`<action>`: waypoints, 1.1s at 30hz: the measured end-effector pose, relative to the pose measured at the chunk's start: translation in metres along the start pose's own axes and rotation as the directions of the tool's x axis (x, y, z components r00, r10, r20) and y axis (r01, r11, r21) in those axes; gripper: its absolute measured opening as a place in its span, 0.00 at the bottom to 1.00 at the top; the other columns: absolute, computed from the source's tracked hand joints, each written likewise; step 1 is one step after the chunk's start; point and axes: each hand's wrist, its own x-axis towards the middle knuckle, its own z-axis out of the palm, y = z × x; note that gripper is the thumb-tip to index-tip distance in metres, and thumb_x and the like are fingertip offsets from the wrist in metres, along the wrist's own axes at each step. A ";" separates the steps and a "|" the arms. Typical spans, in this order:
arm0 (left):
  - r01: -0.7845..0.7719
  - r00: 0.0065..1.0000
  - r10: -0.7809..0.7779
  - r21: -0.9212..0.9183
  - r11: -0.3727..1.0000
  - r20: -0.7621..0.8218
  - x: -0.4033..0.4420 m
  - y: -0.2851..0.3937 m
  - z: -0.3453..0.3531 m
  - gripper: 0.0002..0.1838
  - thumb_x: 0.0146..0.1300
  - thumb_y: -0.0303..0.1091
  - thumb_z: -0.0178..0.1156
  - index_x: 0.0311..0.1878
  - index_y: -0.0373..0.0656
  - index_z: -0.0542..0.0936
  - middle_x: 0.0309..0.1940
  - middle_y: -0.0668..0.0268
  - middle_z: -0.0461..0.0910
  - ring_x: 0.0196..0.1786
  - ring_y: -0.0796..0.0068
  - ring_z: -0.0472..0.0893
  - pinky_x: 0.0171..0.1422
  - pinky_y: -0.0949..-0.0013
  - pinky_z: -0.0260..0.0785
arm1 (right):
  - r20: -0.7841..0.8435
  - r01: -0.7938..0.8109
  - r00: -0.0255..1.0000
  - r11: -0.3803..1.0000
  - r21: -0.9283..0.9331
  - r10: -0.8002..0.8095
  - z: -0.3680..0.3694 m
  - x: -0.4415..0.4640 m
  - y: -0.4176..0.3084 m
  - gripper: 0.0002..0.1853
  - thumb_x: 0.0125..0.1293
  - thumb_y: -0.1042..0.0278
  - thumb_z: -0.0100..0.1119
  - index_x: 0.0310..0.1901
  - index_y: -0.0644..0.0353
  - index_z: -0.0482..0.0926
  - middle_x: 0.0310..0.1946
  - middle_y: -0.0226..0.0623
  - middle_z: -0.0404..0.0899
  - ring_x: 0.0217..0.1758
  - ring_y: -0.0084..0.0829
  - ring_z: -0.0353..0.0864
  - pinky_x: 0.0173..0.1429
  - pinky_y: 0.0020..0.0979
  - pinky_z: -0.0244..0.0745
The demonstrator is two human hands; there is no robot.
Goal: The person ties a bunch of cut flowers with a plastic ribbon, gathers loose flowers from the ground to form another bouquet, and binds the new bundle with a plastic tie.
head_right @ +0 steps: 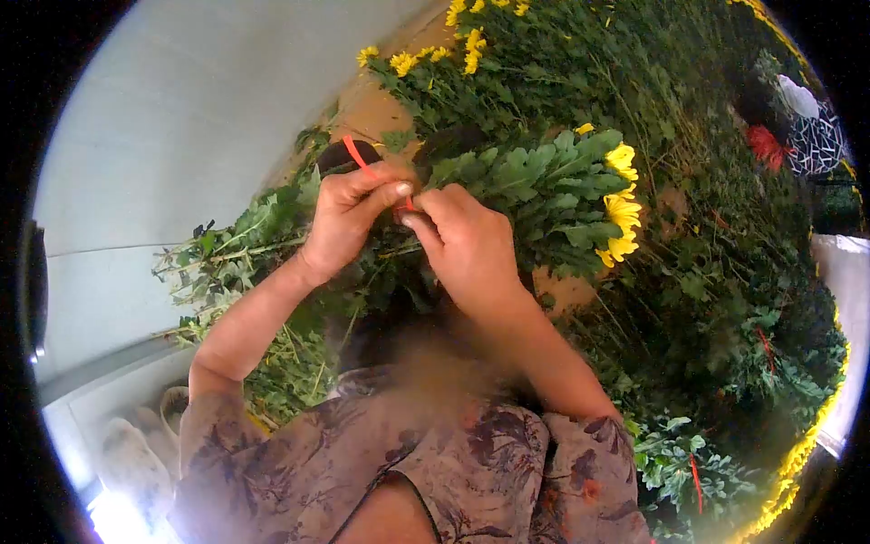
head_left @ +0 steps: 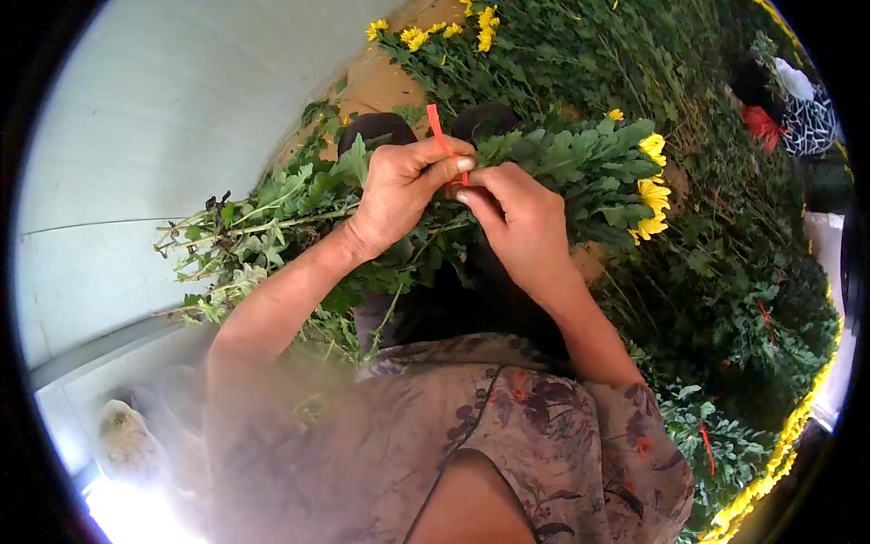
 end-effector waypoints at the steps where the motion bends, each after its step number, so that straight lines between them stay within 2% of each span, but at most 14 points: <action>1: 0.016 0.998 -0.012 0.075 0.997 -0.055 0.001 0.004 0.002 0.08 0.67 0.28 0.58 0.45 0.34 0.78 0.28 0.66 0.80 0.33 0.82 0.78 0.40 0.76 0.73 | 0.006 -0.030 1.000 0.999 -0.041 0.030 0.000 0.002 -0.002 0.05 0.62 0.68 0.60 0.37 0.58 0.77 0.32 0.39 0.78 0.31 0.45 0.80 0.34 0.39 0.74; 5: 0.206 0.977 -0.206 -0.009 0.979 -0.049 0.007 0.014 0.001 0.07 0.62 0.25 0.62 0.42 0.35 0.78 0.35 0.62 0.79 0.35 0.79 0.80 0.41 0.73 0.73 | -0.046 -0.030 0.999 0.999 -0.044 0.028 0.001 0.007 0.005 0.04 0.60 0.69 0.60 0.33 0.58 0.76 0.28 0.40 0.76 0.28 0.46 0.77 0.30 0.40 0.72; 7: 0.055 0.997 -0.061 0.164 0.985 0.037 0.007 0.023 -0.006 0.09 0.52 0.19 0.63 0.38 0.33 0.78 0.46 0.61 0.73 0.42 0.70 0.79 0.46 0.68 0.73 | -0.044 -0.024 0.999 0.998 -0.061 0.021 0.001 0.010 0.009 0.04 0.59 0.70 0.60 0.32 0.59 0.75 0.28 0.41 0.76 0.28 0.47 0.77 0.31 0.41 0.72; 8: 0.055 0.997 -0.062 0.164 0.985 0.040 0.005 0.021 -0.004 0.09 0.52 0.19 0.63 0.38 0.33 0.78 0.46 0.61 0.73 0.42 0.70 0.79 0.46 0.68 0.73 | -0.036 -0.010 0.999 0.997 -0.072 0.007 0.000 0.010 0.011 0.05 0.59 0.70 0.60 0.31 0.60 0.75 0.27 0.41 0.75 0.28 0.47 0.77 0.31 0.41 0.72; 10: -0.216 0.968 0.252 0.591 0.777 0.022 -0.001 0.015 0.003 0.13 0.45 0.17 0.63 0.37 0.35 0.78 0.50 0.56 0.69 0.44 0.61 0.80 0.49 0.66 0.74 | -0.017 -0.017 1.000 0.998 -0.065 0.015 -0.003 0.011 0.013 0.05 0.59 0.70 0.60 0.31 0.60 0.74 0.27 0.41 0.75 0.28 0.47 0.77 0.31 0.42 0.72; 12: -0.229 0.955 0.297 0.578 0.783 -0.024 -0.003 0.011 0.008 0.11 0.46 0.14 0.61 0.35 0.36 0.77 0.51 0.54 0.71 0.44 0.57 0.79 0.49 0.66 0.74 | 0.005 -0.022 1.000 0.998 -0.056 0.022 -0.003 0.014 0.015 0.06 0.59 0.70 0.60 0.30 0.61 0.73 0.27 0.42 0.75 0.29 0.47 0.77 0.31 0.42 0.71; 14: -0.482 0.841 0.535 0.557 0.676 0.079 -0.001 0.004 0.010 0.11 0.48 0.12 0.59 0.35 0.36 0.76 0.53 0.53 0.72 0.44 0.58 0.80 0.46 0.65 0.74 | 0.072 0.031 0.997 0.994 -0.109 -0.023 -0.008 0.016 0.016 0.05 0.59 0.70 0.59 0.32 0.62 0.75 0.29 0.43 0.76 0.29 0.49 0.77 0.32 0.41 0.72; 16: -0.480 0.843 0.528 0.588 0.651 0.103 -0.004 0.006 0.008 0.11 0.50 0.11 0.58 0.35 0.37 0.77 0.49 0.54 0.78 0.43 0.61 0.81 0.44 0.67 0.75 | 0.073 0.016 0.997 0.999 -0.033 -0.014 -0.012 0.014 0.018 0.06 0.59 0.70 0.60 0.34 0.62 0.76 0.29 0.42 0.77 0.28 0.46 0.77 0.32 0.39 0.72; 18: -0.379 0.910 0.406 0.550 0.745 0.077 -0.007 0.001 0.005 0.12 0.51 0.13 0.60 0.38 0.39 0.77 0.39 0.57 0.81 0.39 0.61 0.83 0.43 0.67 0.76 | 0.082 0.012 0.997 0.999 0.048 -0.016 -0.014 0.013 0.018 0.06 0.59 0.70 0.60 0.36 0.62 0.77 0.29 0.42 0.77 0.27 0.44 0.77 0.31 0.37 0.72; 20: -0.363 0.909 0.413 0.569 0.737 0.045 -0.009 -0.001 0.008 0.12 0.51 0.14 0.61 0.38 0.39 0.78 0.35 0.59 0.82 0.37 0.60 0.83 0.41 0.66 0.76 | 0.137 -0.158 0.982 0.967 0.198 0.132 -0.014 0.011 0.015 0.07 0.59 0.70 0.61 0.38 0.62 0.78 0.29 0.39 0.77 0.25 0.35 0.76 0.31 0.31 0.71; 22: -0.143 0.966 0.220 0.427 0.893 -0.136 -0.009 0.004 0.015 0.12 0.51 0.15 0.62 0.39 0.39 0.78 0.35 0.59 0.81 0.37 0.58 0.82 0.40 0.66 0.75 | 0.123 -0.149 0.984 0.968 0.201 0.125 -0.013 0.012 0.016 0.07 0.59 0.70 0.61 0.37 0.62 0.78 0.29 0.39 0.77 0.24 0.32 0.75 0.30 0.30 0.70; 25: -0.298 0.938 0.346 0.513 0.805 0.003 -0.007 0.004 0.007 0.12 0.51 0.15 0.62 0.39 0.39 0.79 0.37 0.60 0.81 0.40 0.59 0.82 0.44 0.66 0.75 | 0.124 -0.139 0.985 0.971 0.195 0.116 -0.014 0.010 0.018 0.06 0.59 0.71 0.61 0.36 0.62 0.78 0.28 0.37 0.77 0.24 0.30 0.74 0.30 0.29 0.70; 28: -0.259 0.959 0.282 0.478 0.839 0.024 -0.008 0.013 0.008 0.12 0.50 0.16 0.64 0.39 0.39 0.79 0.39 0.61 0.81 0.43 0.59 0.81 0.49 0.65 0.74 | 0.153 -0.148 0.981 0.971 0.190 0.120 -0.018 0.011 0.019 0.05 0.59 0.71 0.61 0.35 0.62 0.78 0.28 0.38 0.77 0.24 0.31 0.75 0.31 0.29 0.70; 33: -0.297 0.945 0.323 0.519 0.801 0.043 -0.012 0.005 0.001 0.13 0.49 0.17 0.65 0.39 0.38 0.79 0.45 0.58 0.79 0.48 0.57 0.79 0.52 0.63 0.73 | 0.223 -0.152 0.969 0.972 0.181 0.110 -0.027 0.014 0.010 0.06 0.60 0.70 0.61 0.34 0.61 0.76 0.29 0.38 0.77 0.27 0.36 0.77 0.31 0.32 0.71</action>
